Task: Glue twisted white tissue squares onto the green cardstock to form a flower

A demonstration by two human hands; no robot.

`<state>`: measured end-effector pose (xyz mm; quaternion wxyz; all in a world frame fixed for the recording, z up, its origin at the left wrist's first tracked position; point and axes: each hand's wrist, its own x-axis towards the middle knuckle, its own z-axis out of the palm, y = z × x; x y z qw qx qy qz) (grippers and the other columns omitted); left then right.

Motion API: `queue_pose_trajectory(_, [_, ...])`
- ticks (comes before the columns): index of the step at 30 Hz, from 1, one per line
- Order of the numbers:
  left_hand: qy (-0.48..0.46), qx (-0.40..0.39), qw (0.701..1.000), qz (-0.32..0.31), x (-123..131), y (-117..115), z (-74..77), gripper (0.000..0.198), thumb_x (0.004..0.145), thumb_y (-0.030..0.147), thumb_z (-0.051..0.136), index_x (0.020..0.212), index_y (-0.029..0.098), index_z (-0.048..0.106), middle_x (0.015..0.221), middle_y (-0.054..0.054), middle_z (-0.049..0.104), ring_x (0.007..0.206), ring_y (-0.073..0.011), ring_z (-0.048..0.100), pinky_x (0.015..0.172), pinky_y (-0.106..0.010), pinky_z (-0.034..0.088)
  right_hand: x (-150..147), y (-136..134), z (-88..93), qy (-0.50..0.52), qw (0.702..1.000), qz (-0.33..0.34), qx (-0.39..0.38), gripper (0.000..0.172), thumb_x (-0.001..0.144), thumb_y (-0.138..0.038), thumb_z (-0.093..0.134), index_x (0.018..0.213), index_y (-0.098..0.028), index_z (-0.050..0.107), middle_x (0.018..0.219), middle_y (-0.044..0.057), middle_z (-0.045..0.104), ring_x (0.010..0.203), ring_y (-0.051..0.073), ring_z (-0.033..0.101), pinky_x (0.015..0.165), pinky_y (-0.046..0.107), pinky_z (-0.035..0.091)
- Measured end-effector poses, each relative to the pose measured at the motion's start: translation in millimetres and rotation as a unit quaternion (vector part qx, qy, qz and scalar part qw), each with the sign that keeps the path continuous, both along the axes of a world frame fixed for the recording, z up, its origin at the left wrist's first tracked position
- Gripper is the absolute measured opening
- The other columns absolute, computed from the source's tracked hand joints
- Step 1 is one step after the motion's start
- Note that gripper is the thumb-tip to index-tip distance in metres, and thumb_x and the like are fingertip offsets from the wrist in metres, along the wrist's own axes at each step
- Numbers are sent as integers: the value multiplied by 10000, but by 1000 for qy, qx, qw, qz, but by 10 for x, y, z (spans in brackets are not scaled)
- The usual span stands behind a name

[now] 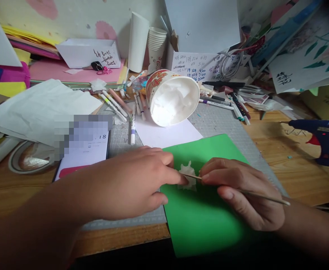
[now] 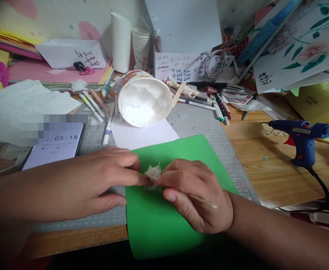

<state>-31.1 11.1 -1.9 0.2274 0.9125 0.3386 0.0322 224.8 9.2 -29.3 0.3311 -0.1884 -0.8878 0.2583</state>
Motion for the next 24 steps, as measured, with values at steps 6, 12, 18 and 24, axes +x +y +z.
queue_pose_trajectory(6, [16, -14, 999, -35, -27, -29, 79, 334, 780, 177, 775, 1052, 365, 731, 877, 23, 641, 812, -198, 626, 703, -283, 472, -30, -46, -49, 1, 998, -53, 39, 145, 1027, -194, 444, 1020, -181, 588, 770, 68, 711, 730, 198, 722, 616, 294, 570])
queue_pose_trajectory(12, [-7, -29, 999, -17, -93, -33, 76, 332, 766, 201, 798, 1058, 349, 742, 939, 28, 686, 829, -186, 654, 710, -275, 487, 10, -65, -13, -10, 997, -74, 32, 144, 1025, -194, 443, 1035, -193, 586, 756, 63, 711, 757, 210, 737, 608, 294, 580])
queue_pose_trajectory(18, [25, -1, 1000, 12, -59, -13, 51, 324, 776, 314, 783, 1095, 303, 733, 996, -17, 713, 889, -241, 675, 775, -322, 502, 93, -72, -25, 52, 997, -57, 0, 204, 1027, -211, 426, 1138, -174, 592, 846, 108, 698, 799, 237, 718, 662, 360, 608])
queue_pose_trajectory(24, [64, -31, 997, 12, -27, -1, 40, 359, 849, 381, 713, 1199, 308, 680, 1053, -31, 698, 989, -269, 649, 861, -367, 488, 54, -59, 54, -24, 999, 0, 40, 185, 1038, -206, 412, 1146, -175, 559, 836, 107, 716, 868, 243, 744, 765, 367, 632])
